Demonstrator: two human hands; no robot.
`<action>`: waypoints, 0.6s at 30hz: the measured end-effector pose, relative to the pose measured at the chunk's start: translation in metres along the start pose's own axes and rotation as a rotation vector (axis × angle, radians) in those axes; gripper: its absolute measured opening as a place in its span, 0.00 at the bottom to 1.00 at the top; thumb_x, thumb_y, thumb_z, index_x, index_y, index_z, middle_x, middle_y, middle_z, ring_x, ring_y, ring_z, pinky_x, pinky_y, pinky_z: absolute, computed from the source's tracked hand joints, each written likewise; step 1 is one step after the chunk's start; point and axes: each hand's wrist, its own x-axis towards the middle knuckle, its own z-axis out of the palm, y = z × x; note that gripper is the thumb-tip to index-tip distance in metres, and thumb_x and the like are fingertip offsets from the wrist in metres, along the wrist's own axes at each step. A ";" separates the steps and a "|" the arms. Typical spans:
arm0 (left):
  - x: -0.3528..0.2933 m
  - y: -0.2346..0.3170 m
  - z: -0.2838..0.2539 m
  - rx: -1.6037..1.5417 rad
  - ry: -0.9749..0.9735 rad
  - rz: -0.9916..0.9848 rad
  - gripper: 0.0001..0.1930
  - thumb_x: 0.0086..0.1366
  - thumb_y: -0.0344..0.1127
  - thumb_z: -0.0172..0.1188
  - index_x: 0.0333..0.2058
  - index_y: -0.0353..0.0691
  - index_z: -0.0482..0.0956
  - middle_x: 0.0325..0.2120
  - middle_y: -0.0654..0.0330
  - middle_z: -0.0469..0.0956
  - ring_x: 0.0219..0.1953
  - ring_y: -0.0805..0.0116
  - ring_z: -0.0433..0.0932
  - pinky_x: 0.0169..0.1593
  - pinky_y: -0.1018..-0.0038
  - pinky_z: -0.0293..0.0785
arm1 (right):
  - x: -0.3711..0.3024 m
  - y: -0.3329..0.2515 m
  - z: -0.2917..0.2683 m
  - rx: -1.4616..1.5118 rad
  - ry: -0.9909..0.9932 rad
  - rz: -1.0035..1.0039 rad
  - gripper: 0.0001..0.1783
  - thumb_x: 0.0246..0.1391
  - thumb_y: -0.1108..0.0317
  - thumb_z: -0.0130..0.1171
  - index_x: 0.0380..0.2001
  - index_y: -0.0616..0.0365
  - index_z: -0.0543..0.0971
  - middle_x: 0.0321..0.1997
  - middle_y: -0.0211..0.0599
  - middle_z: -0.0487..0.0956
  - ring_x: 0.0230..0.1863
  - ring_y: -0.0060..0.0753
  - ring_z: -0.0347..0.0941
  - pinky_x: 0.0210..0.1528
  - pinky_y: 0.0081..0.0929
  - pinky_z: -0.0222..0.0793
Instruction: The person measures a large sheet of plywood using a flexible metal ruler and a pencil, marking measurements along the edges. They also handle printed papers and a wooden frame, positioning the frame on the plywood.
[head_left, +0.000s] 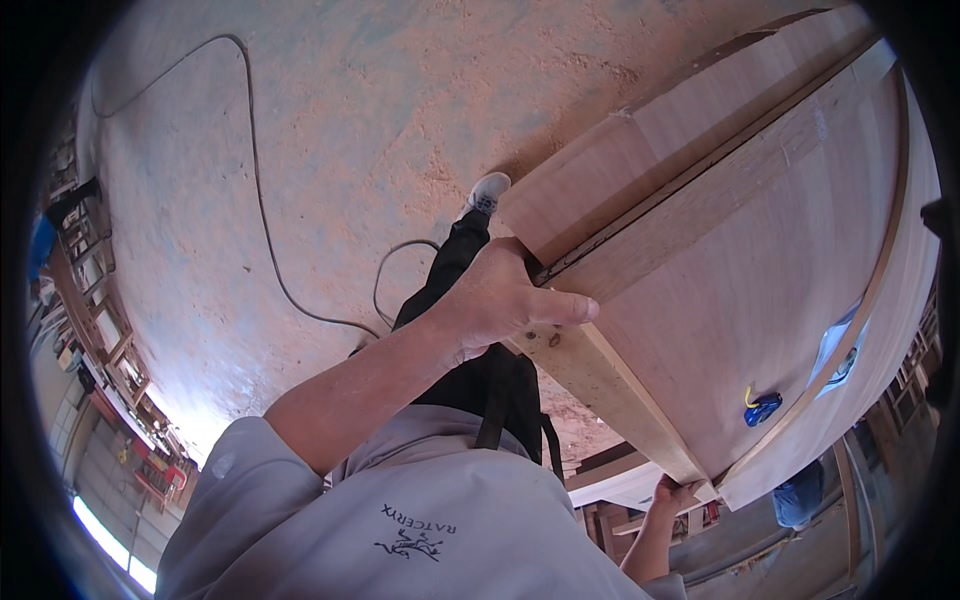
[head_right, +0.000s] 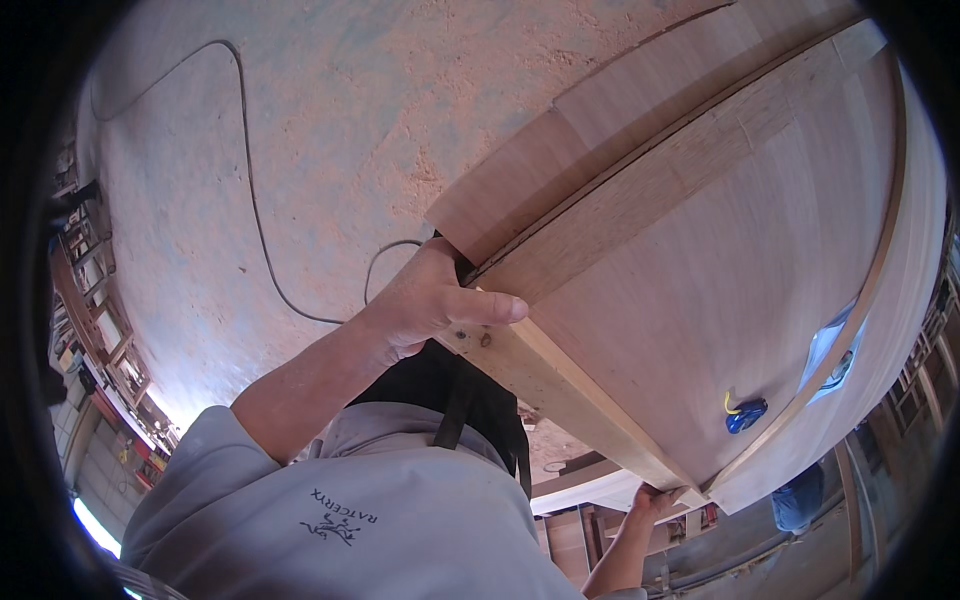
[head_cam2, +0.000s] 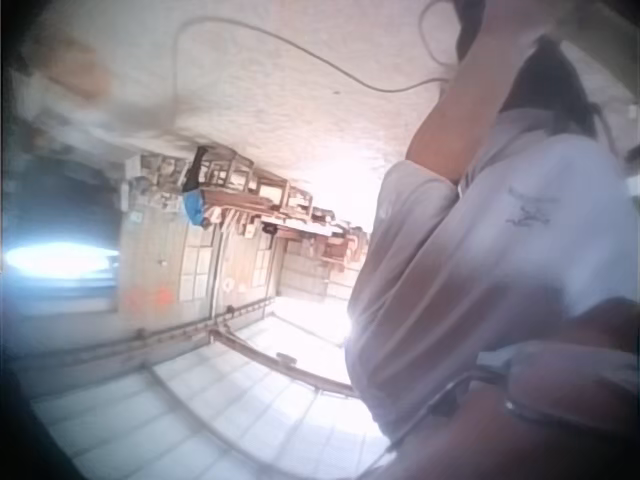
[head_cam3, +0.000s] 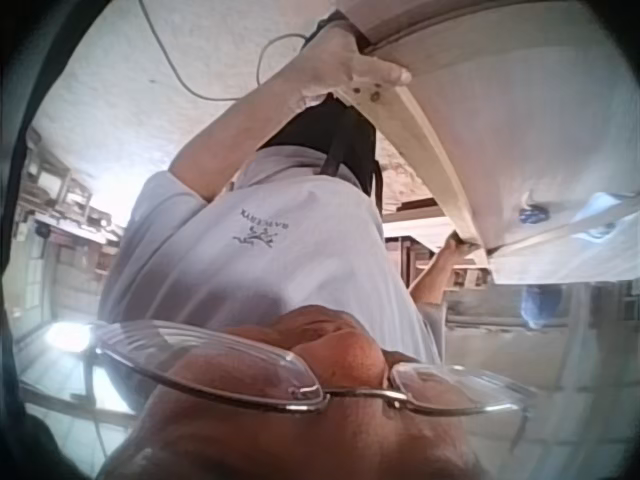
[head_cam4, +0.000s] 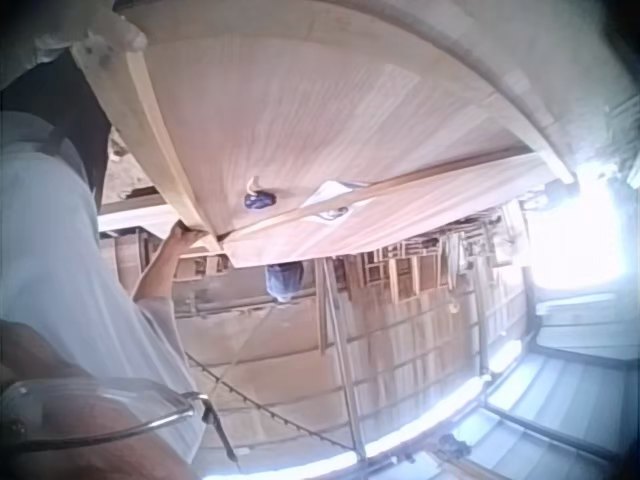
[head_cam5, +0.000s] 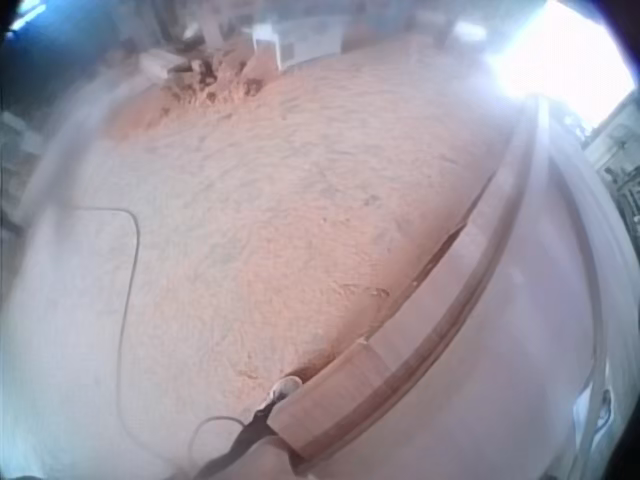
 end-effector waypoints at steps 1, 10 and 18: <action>-0.001 0.001 0.000 0.007 -0.004 -0.003 0.55 0.44 0.43 0.80 0.66 0.26 0.59 0.55 0.42 0.71 0.62 0.51 0.71 0.66 0.63 0.66 | -0.001 0.001 0.001 0.004 0.008 -0.003 0.36 0.53 0.38 0.69 0.57 0.50 0.80 0.59 0.37 0.82 0.56 0.42 0.80 0.59 0.49 0.79; -0.003 -0.001 0.002 0.131 0.040 -0.015 0.41 0.51 0.36 0.75 0.62 0.26 0.68 0.55 0.48 0.76 0.58 0.58 0.76 0.64 0.68 0.70 | -0.005 -0.001 0.002 0.029 -0.037 0.025 0.35 0.53 0.39 0.69 0.57 0.51 0.80 0.59 0.37 0.83 0.57 0.44 0.80 0.62 0.52 0.76; -0.001 0.001 -0.001 0.230 -0.032 -0.004 0.43 0.54 0.45 0.72 0.63 0.24 0.67 0.54 0.44 0.75 0.57 0.58 0.75 0.60 0.68 0.71 | 0.004 -0.008 -0.010 0.033 0.008 0.034 0.33 0.51 0.42 0.72 0.54 0.50 0.82 0.57 0.38 0.83 0.54 0.43 0.82 0.58 0.49 0.80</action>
